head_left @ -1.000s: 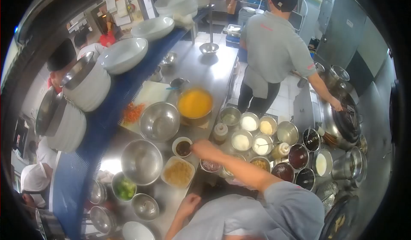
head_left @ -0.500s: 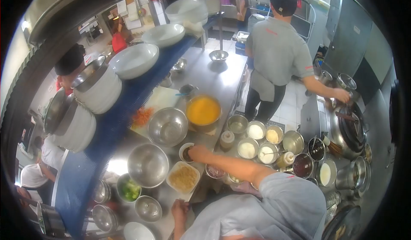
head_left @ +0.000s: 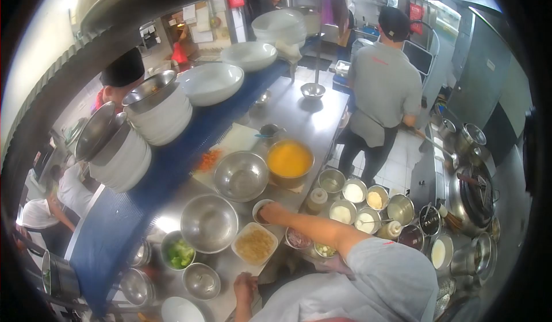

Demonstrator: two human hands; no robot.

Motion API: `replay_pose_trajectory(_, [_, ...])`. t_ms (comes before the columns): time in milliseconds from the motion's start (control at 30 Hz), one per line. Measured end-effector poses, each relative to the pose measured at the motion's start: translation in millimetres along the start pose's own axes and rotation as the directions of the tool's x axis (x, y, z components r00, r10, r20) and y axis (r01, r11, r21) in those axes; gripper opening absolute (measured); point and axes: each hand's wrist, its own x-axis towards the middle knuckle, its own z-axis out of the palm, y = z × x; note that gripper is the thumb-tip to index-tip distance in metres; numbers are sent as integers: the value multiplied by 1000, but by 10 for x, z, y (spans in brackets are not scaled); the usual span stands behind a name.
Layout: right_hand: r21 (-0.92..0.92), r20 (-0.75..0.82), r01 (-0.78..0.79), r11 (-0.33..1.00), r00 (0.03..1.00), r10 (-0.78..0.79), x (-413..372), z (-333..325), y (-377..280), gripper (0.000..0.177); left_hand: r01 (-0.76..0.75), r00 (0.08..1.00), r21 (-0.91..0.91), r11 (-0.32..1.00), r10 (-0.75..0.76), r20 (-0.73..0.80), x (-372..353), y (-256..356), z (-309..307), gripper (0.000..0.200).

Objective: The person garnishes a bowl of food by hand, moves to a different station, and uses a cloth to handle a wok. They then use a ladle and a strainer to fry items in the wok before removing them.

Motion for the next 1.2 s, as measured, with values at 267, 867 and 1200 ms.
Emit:
replay_pose_trajectory(267, [12, 96, -83, 996, 992, 81, 10, -97, 8, 15, 114, 990, -257, 960, -89, 109, -113, 508, 395, 44])
replay_pose_trajectory(867, [153, 91, -84, 985, 993, 70, -47, -587, 61, 15, 81, 989, -240, 967, -49, 136, 189, 258, 533, 53])
replay_pose_trajectory(1200, [430, 147, 156, 889, 960, -240, -614, -445, -643, 20, 57, 982, -216, 975, -15, 191, 3, 358, 707, 54])
